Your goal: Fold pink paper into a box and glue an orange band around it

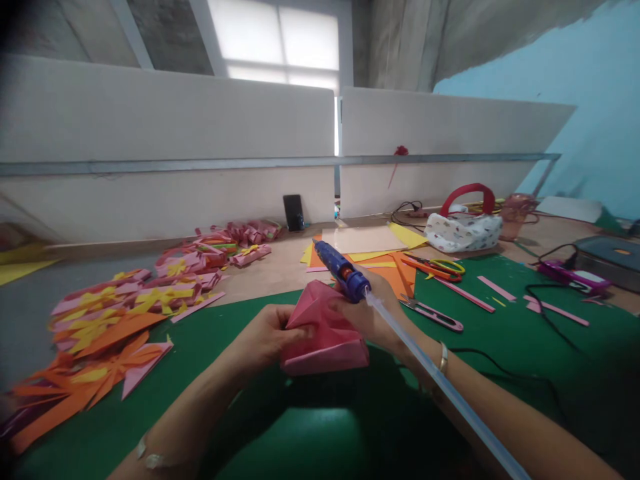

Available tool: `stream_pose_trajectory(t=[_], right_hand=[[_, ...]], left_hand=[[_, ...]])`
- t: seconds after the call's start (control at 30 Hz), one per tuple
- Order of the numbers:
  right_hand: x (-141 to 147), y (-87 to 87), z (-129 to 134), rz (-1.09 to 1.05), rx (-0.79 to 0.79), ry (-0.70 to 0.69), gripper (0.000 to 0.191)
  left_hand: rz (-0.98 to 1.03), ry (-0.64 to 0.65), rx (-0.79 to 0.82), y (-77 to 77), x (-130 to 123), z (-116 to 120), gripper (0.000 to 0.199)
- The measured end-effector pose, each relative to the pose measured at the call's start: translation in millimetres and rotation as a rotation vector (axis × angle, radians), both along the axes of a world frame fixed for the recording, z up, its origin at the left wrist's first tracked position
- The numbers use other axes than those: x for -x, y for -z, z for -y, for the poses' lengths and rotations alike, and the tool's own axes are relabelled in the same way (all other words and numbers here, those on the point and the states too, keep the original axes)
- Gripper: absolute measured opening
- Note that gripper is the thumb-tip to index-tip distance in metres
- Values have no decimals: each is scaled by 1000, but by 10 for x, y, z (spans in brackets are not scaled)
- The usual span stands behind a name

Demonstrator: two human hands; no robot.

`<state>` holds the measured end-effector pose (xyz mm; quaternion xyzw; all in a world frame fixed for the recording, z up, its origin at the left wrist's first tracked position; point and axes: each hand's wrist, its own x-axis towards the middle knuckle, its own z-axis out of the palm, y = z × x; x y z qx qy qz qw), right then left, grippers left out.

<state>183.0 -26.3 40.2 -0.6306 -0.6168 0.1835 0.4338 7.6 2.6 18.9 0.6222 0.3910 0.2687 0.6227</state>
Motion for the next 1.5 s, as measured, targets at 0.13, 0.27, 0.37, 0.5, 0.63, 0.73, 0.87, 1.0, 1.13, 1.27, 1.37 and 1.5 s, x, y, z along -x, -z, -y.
stream_pose_trajectory(t=[0.13, 0.27, 0.37, 0.5, 0.63, 0.73, 0.87, 1.0, 1.13, 1.27, 1.37, 1.5], right_hand=[[-13, 67, 9, -62, -6, -19, 12], [22, 30, 57, -55, 9, -48, 11], [53, -8, 87, -53, -12, -64, 12], [38, 10, 111, -90, -14, -94, 12], [-70, 84, 135, -212, 65, -57, 24], [-142, 121, 144, -221, 136, -20, 28], [-137, 110, 143, -196, 185, -9, 19], [-78, 122, 115, -251, 209, -58, 15], [-59, 160, 88, -305, 194, -76, 16], [-188, 77, 157, -196, 73, 6, 20], [-332, -54, 307, 89, 21, -41, 25], [-378, -158, 495, 424, 99, -300, 32]], left_hand=[[-30, 103, -27, -51, 45, 32, 15], [-70, 84, -53, -9, 52, 16, 17], [-74, 52, -42, 31, 42, 7, 15], [-56, 49, -9, 51, 30, 3, 15], [-38, 6, 2, 36, 17, 1, 17], [-6, 19, -6, 2, 23, 11, 16], [91, 134, 73, -55, 66, 39, 14], [244, 237, 246, -68, 87, 75, 21], [324, 207, 362, -18, 41, 98, 23], [256, 1, 390, 15, -9, 84, 8], [250, -172, 381, -11, -19, 65, 7], [286, -199, 346, -80, -27, 72, 11]])
